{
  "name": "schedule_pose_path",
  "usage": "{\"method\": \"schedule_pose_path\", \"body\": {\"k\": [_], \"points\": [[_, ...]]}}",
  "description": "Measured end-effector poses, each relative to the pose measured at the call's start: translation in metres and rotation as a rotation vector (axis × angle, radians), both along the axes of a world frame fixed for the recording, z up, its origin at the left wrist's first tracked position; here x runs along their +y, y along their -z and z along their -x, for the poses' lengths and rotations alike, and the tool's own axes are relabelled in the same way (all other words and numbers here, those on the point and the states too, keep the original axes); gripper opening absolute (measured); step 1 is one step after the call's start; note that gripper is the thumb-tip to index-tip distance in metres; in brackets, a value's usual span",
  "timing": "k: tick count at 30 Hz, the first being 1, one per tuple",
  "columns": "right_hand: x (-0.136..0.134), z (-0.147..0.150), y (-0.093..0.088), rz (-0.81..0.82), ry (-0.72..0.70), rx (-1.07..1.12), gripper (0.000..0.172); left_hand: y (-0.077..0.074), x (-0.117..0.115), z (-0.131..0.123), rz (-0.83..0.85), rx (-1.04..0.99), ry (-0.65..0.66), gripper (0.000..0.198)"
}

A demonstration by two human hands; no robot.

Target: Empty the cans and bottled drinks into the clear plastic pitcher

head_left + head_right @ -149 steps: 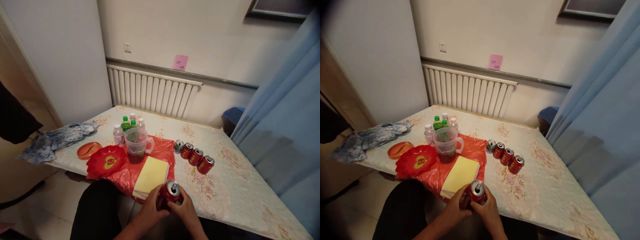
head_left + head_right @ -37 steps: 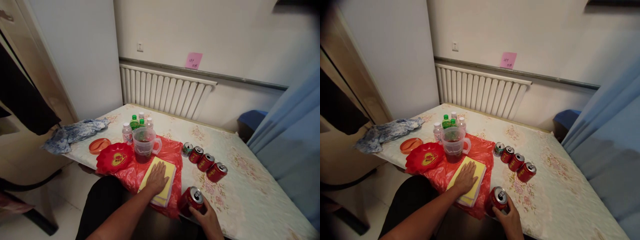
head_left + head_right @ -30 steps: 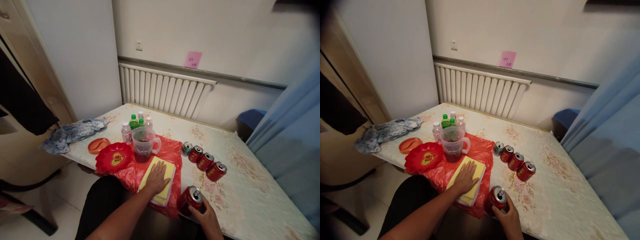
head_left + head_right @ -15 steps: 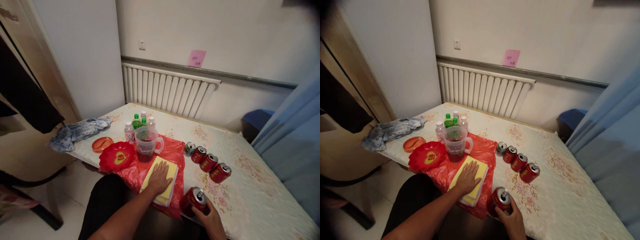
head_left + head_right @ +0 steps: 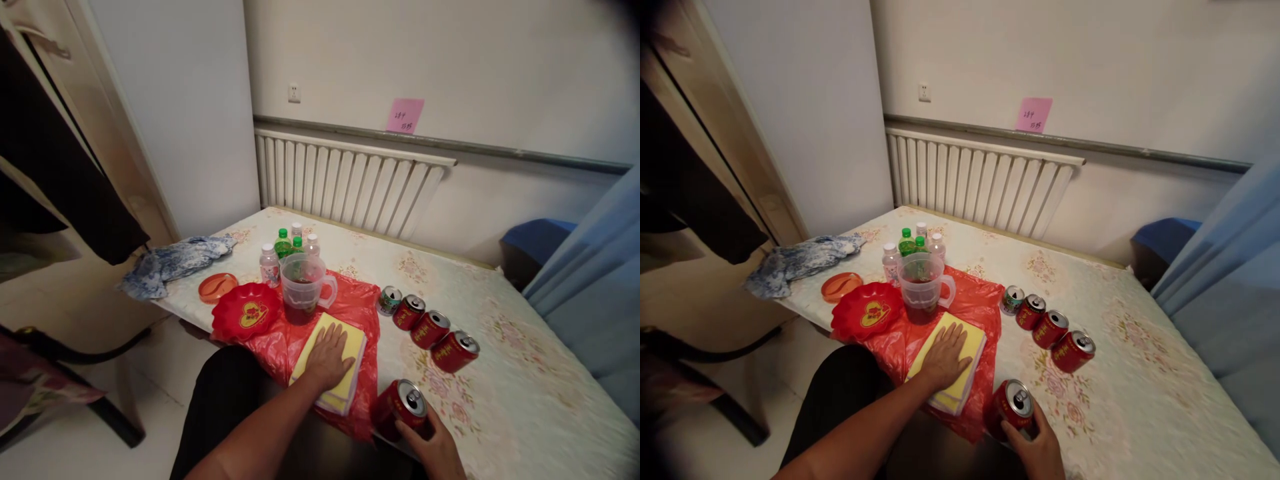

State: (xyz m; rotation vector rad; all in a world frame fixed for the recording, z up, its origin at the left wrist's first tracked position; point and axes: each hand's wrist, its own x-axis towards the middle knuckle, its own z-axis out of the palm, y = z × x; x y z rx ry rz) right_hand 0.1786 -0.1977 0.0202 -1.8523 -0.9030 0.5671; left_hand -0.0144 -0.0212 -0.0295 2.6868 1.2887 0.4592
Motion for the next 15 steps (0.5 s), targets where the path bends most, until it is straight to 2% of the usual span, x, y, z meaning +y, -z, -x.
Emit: {"method": "schedule_pose_path", "body": {"k": [7,15], "points": [[-0.003,0.006,0.0,-0.004,0.013,-0.025,0.059,-0.002,-0.002,0.002,-0.005,0.0,-0.001,0.07],[-0.001,-0.006,0.001,0.044,-0.023,0.007,0.061,-0.002,-0.002,0.003,-0.006,0.001,-0.002,0.07]]}}
